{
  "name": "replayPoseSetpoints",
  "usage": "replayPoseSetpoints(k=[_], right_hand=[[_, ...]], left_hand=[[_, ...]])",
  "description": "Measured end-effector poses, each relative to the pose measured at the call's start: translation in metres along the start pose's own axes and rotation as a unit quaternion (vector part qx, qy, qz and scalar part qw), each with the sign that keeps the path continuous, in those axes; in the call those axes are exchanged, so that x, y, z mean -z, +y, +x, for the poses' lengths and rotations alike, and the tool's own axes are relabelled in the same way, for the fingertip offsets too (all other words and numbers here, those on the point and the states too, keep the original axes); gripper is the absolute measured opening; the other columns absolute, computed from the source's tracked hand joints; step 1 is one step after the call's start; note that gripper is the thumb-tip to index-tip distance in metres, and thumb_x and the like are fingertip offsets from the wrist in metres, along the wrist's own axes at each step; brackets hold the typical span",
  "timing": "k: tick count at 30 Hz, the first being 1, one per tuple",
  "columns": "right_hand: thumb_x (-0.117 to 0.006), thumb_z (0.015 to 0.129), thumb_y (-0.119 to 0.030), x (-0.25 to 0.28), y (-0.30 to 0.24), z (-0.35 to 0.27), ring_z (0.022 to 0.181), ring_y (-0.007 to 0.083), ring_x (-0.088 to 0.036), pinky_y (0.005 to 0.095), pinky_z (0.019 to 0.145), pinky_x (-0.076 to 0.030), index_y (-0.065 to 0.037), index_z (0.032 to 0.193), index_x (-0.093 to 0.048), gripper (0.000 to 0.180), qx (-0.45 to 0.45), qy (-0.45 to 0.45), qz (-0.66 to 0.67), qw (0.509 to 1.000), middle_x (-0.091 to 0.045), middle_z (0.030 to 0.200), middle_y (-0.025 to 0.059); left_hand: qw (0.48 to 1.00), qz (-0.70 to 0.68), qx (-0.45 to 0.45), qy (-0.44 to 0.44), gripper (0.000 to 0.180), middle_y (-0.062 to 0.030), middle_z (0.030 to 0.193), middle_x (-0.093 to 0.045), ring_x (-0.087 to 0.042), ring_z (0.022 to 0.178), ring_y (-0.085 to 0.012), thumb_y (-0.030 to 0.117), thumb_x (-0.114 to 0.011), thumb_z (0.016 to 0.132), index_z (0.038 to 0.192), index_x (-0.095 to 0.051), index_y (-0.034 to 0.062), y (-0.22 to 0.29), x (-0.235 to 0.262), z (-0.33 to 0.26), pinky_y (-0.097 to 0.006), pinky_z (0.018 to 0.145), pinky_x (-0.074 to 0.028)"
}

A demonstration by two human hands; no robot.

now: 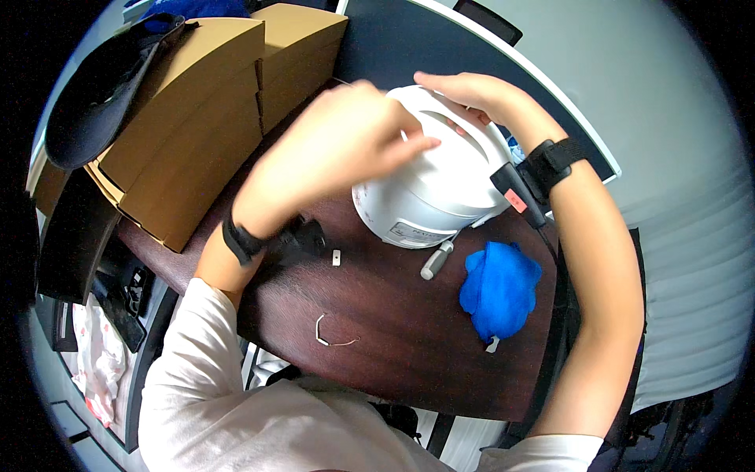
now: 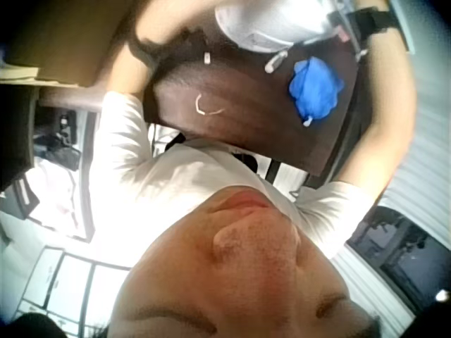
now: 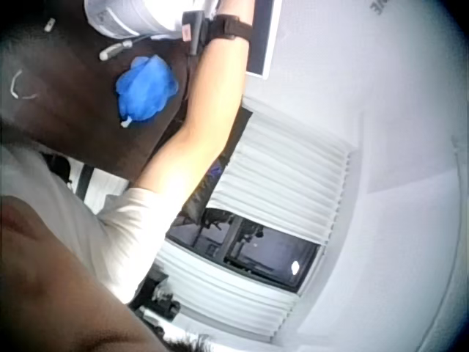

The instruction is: The person uses a screwdriver to remove screws from the bottom and sides of a white rice cooker. They rotate the appliance to access different screw locations and eventually lift the lid to reveal the interior pot.

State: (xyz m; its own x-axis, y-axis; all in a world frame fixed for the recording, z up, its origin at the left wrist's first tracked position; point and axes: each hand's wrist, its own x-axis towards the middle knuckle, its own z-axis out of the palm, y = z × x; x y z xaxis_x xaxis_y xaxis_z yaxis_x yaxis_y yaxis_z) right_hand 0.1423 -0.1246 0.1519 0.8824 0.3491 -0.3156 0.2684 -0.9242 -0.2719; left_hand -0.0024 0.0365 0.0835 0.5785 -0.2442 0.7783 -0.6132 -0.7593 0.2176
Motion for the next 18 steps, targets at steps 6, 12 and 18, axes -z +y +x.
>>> replayPoseSetpoints(k=[6, 12, 18], right_hand=[[-0.055, 0.097, -0.050, -0.005, -0.016, 0.002, 0.043, 0.0091, -0.052, 0.0228, 0.041, -0.043, -0.006, 0.076, -0.059, 0.049, -0.048, -0.088, 0.181, 0.978, -0.052, 0.053, 0.0002], [-0.057, 0.099, -0.043, -0.008, -0.010, 0.003, 0.042, 0.0066, -0.048, 0.0199, 0.038, -0.036, -0.002, 0.082, -0.062, 0.045, -0.065, -0.089, 0.266, 0.958, -0.050, 0.054, -0.0013], [-0.055, 0.100, -0.045, -0.011, -0.009, -0.012, 0.042, 0.0060, -0.044, 0.0191, 0.042, -0.037, -0.006, 0.080, -0.060, 0.044, -0.033, -0.047, 0.275, 0.960, -0.049, 0.054, -0.0027]], left_hand=[[0.992, -0.049, 0.110, -0.047, 0.036, -0.0165, 0.075, -0.071, -0.071, 0.069, -0.0262, 0.035, -0.063, 0.089, 0.091, -0.077, 0.0025, -0.117, -0.022, 0.024, -0.035, 0.071, -0.058], [0.981, -0.115, 0.157, -0.009, 0.035, -0.0117, 0.073, -0.072, -0.070, 0.067, -0.0201, 0.034, -0.061, 0.090, 0.090, -0.077, 0.0024, -0.118, -0.023, 0.015, -0.032, 0.069, -0.057], [0.955, -0.165, 0.243, 0.029, 0.034, -0.0102, 0.082, -0.071, -0.069, 0.075, -0.0204, 0.036, -0.063, 0.092, 0.088, -0.075, 0.0046, -0.092, -0.010, 0.005, -0.032, 0.071, -0.055]])
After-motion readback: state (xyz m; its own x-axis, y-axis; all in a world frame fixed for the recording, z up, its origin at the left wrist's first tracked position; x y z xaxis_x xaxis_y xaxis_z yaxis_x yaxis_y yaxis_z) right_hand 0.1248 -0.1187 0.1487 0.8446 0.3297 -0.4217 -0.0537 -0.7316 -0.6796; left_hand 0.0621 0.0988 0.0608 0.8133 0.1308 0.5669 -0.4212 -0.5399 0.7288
